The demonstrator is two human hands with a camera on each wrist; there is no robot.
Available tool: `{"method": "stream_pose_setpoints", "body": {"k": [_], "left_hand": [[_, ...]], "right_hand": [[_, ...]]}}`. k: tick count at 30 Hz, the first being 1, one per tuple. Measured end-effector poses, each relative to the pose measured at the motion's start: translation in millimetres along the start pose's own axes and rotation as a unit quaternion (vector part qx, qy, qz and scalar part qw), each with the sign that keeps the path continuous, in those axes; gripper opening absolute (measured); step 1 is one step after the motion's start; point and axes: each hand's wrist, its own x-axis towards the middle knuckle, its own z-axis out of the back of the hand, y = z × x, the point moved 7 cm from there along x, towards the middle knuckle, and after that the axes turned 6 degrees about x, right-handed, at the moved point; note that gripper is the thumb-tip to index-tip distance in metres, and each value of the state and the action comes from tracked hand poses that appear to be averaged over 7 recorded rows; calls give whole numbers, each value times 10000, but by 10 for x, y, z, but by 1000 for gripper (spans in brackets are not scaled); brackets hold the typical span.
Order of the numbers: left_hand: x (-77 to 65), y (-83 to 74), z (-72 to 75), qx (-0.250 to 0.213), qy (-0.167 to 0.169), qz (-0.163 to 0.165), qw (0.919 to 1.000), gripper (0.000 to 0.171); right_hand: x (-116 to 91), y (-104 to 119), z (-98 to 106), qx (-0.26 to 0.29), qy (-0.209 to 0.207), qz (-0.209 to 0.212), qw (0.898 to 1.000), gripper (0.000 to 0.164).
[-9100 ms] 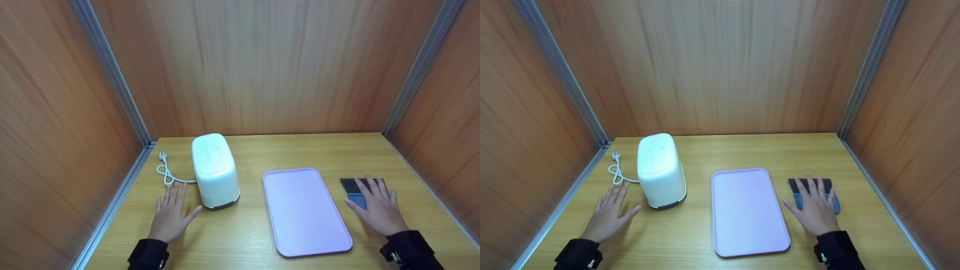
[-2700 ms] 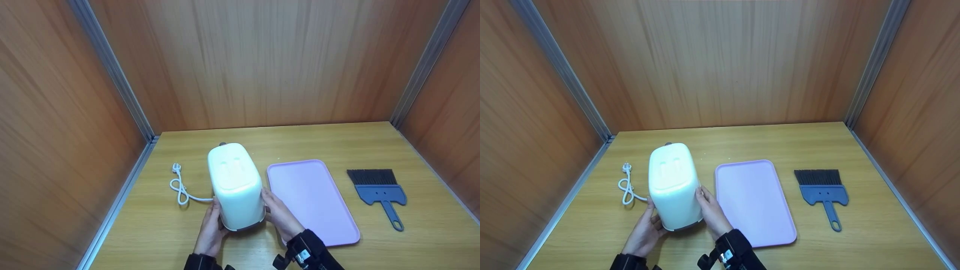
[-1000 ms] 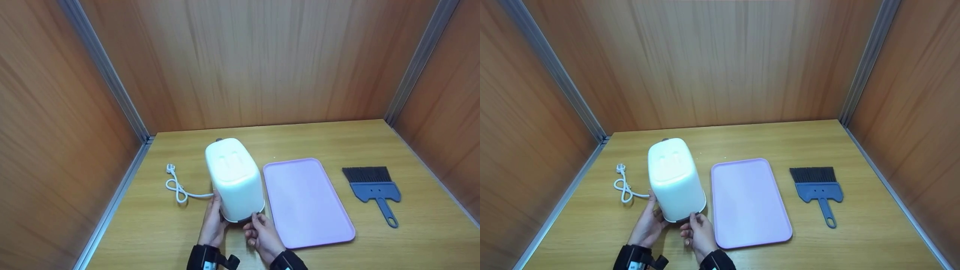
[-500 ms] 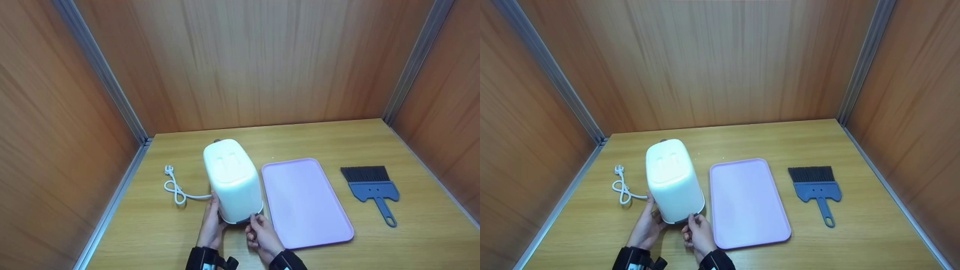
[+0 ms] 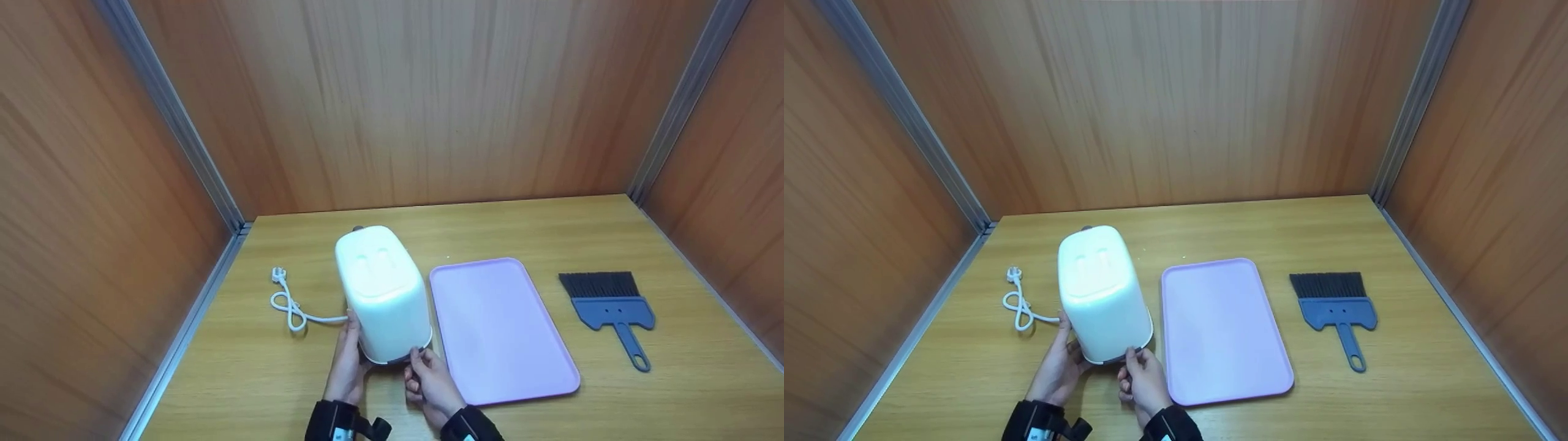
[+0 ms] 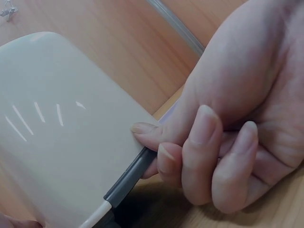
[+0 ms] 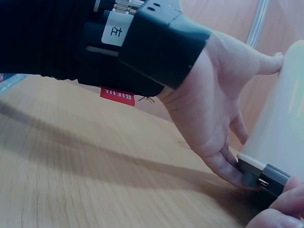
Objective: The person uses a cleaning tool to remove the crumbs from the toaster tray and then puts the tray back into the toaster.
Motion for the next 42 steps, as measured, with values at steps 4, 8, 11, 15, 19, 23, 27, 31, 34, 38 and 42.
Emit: {"method": "stream_pose_setpoints", "body": {"k": [4,8,11,15,19,23,27,31,34,38,42], "left_hand": [[-13,-4,2,44,-90,-38,9999,83],[-22,-2,-3,66,-137,-26,9999,84],[-18,-2,-5,83,-128,-27,9999,83],[-4,4,4,68,-139,-13,9999,83],[9,6,5,68,-162,13,9998,82],[-1,8,-1,73,-176,29,9998,83],[-14,5,-7,43,-170,-5,9998,82],[-21,-9,-14,54,-157,-80,9998,79],[-27,-11,-8,68,-181,-94,9998,78],[-14,-12,-6,70,-142,-48,9999,83],[-2,-13,-5,90,-102,-23,9999,85]], "right_hand": [[4,19,-11,-3,71,90,9999,26],[1,23,-16,-6,84,96,9999,27],[1,24,-20,-38,77,83,9999,27],[5,20,-26,-48,91,71,9999,27],[9,18,-19,-38,75,62,9999,27],[7,10,-12,-63,66,44,9999,27],[6,10,-16,-83,66,28,9999,27],[9,20,-21,-93,86,37,9999,26],[9,15,-25,-72,109,-2,9999,25],[8,6,-21,-28,74,-65,9999,25],[1,6,-22,-15,40,-63,10000,25]]}}
